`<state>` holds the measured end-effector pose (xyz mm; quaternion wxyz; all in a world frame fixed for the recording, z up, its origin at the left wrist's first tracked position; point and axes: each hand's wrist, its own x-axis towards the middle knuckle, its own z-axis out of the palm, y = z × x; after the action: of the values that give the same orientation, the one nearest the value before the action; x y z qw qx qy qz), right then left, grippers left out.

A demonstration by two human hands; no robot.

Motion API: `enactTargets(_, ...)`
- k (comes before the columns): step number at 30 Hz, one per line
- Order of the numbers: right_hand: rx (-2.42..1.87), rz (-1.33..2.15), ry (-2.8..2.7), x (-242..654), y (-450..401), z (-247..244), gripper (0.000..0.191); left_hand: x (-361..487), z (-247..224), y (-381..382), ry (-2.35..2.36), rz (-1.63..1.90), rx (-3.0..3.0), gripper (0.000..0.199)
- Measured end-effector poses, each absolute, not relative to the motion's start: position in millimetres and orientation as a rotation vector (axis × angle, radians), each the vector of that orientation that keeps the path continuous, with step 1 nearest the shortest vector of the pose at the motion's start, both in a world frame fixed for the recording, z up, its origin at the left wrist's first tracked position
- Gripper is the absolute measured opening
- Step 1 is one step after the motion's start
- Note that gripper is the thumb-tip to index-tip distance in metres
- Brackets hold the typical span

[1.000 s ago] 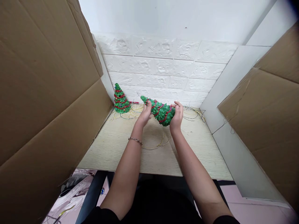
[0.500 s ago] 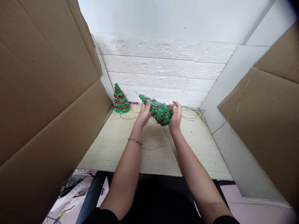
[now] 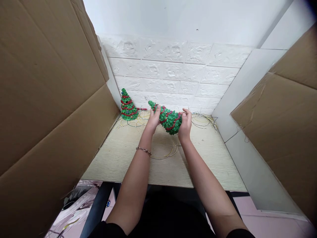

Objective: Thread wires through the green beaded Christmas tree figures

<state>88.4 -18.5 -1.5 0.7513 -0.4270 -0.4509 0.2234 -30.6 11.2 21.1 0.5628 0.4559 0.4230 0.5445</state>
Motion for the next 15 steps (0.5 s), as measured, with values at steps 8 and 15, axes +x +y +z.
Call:
enactTargets(8, -0.986, 0.504, -0.977, 89.1, -19.0, -1.1, 0.033, -32.1, 20.9, 8.7, 0.931, 1.237, 1.039, 0.058)
enactTargets(15, -1.028, 0.470, -1.020, 91.4, -18.1, -3.3, 0.037, -30.7, 19.3, 9.7, 0.885, 1.260, 0.989, 0.048)
